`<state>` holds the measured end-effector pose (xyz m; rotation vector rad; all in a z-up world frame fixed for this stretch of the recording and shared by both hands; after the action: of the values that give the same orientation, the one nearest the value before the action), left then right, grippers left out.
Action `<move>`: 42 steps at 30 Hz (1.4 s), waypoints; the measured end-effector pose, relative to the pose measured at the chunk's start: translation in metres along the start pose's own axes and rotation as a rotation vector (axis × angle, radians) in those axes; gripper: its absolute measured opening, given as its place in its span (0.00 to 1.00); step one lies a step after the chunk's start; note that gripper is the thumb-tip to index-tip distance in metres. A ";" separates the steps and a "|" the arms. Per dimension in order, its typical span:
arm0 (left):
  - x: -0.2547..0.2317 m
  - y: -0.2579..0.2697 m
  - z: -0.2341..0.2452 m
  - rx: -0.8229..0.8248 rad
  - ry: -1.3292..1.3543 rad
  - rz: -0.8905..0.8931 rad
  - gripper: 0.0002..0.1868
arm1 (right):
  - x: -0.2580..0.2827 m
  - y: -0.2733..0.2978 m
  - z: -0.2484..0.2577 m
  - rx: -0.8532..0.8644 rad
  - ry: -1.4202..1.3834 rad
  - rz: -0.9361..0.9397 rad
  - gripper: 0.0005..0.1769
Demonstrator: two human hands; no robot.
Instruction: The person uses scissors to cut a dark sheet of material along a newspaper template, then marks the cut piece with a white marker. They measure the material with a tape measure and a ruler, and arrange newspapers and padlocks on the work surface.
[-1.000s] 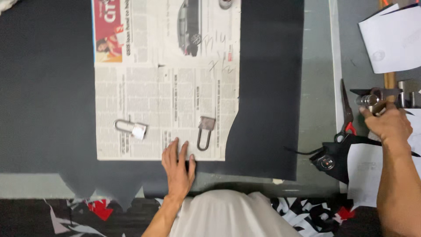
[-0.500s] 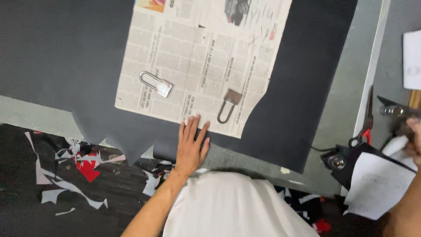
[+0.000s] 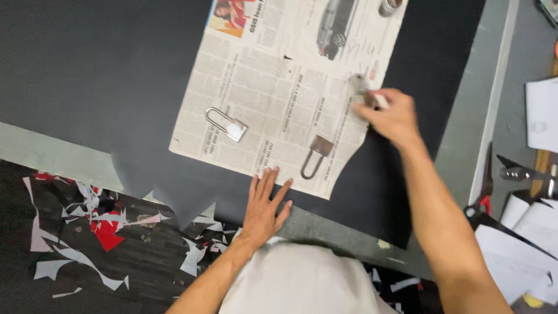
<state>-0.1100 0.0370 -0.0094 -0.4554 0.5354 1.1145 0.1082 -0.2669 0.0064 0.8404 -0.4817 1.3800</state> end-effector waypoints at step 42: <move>0.025 -0.009 0.056 -0.357 0.103 0.100 0.31 | -0.030 0.111 -0.001 -0.178 -0.112 0.028 0.17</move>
<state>-0.0833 0.0844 0.0202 -0.8063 0.4527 1.2939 -0.0048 -0.2879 0.0098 0.7696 -0.6949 1.2984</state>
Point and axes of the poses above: each hand's wrist, its own y-axis away from the middle knuckle, its own z-axis out of the back of the hand, x = y × z, the point moved 4 cm from there along -y, towards the middle knuckle, and after that the axes turned 7 degrees about x, right-handed, at the moved point
